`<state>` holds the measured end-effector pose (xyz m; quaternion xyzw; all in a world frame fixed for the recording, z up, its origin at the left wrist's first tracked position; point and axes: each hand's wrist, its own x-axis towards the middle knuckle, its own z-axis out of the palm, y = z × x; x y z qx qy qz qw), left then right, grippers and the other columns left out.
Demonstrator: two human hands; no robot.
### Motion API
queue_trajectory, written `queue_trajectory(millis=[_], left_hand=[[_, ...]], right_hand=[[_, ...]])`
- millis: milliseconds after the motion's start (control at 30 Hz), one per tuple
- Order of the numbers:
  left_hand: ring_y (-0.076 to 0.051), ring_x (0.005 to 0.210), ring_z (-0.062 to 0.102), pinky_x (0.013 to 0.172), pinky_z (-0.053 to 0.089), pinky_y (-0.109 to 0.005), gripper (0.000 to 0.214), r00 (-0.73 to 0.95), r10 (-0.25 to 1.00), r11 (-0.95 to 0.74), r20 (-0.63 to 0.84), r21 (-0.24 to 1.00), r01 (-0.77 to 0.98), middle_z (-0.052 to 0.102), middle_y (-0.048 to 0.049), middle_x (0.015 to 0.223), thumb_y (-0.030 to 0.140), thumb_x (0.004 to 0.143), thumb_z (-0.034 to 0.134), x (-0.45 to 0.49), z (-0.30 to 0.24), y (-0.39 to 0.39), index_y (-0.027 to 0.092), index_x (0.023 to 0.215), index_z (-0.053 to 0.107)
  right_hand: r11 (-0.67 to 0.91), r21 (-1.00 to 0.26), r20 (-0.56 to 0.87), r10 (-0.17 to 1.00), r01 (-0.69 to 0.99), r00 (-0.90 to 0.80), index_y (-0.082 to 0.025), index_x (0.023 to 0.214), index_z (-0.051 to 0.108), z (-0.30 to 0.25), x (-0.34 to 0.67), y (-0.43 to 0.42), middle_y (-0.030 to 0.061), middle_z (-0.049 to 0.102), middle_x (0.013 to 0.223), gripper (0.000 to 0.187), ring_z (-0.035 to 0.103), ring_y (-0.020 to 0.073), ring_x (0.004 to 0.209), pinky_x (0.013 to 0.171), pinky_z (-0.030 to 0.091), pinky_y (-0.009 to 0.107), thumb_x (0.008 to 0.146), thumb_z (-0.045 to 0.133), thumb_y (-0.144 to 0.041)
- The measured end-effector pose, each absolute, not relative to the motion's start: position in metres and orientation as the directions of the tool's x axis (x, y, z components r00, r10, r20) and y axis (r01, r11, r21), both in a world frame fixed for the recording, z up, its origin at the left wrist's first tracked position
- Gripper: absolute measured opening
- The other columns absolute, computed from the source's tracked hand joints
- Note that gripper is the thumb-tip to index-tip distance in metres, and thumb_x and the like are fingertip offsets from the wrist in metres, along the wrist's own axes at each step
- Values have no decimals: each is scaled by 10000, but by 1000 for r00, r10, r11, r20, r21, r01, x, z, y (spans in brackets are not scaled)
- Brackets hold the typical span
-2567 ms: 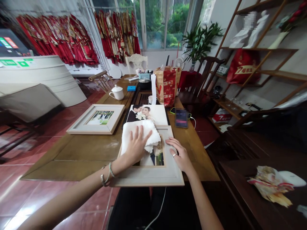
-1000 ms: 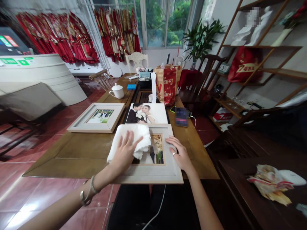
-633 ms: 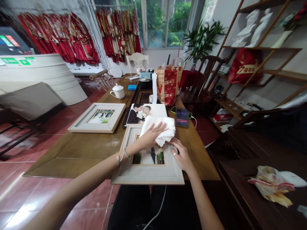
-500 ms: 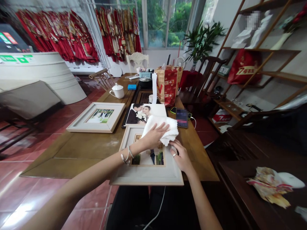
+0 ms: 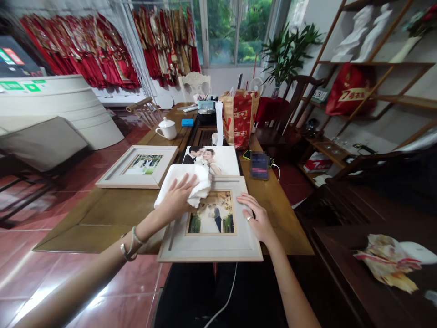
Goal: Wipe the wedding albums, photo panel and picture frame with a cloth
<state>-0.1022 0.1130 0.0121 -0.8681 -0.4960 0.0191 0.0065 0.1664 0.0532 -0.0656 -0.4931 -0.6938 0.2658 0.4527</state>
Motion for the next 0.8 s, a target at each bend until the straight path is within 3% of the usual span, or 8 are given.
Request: queue_trajectory(millis=[100,200,367,600,800], left_hand=[[-317,1417,52,1129,120,-557,754,491,865,-494,-105,1,869,153,-96,1548,64,754,584,-90,12,91,202,1441,307],[-333,1414,50,1124,127,-572,766,578,794,-576,-189,73,815,121,-98,1555,129,771,611,-64,10,54,215,1454,274],[-384,1401,76,1088,202,-624,783,661,730,-652,-174,115,750,135,-133,1548,233,787,634,-40,9,1,172,1462,242],[-388,1392,137,1078,211,-633,756,459,872,-471,-173,-34,881,194,-146,1531,103,766,620,-57,15,36,177,1445,294],[-375,1377,212,1100,258,-519,676,413,902,-426,-123,-104,899,290,-209,1487,92,786,591,-62,19,54,81,1415,341]], right_hand=[[369,-814,364,926,449,-101,-237,1116,648,-67,167,54,82,618,1253,287,465,246,1284,1094,334,505,874,494,-229],[370,-809,365,925,457,-102,-234,1123,644,-67,168,54,88,614,1255,286,461,249,1286,1093,337,504,878,496,-242],[396,-779,358,917,486,-175,-253,1206,606,-65,169,53,80,568,1322,341,393,250,1339,1118,296,516,908,442,-252],[403,-774,323,915,488,-242,-305,1307,526,-68,171,55,30,482,1421,384,328,234,1381,1149,242,521,944,400,-308],[403,-773,324,915,490,-241,-338,1387,416,-71,171,55,-6,387,1489,438,275,214,1407,1162,212,516,953,370,-298]])
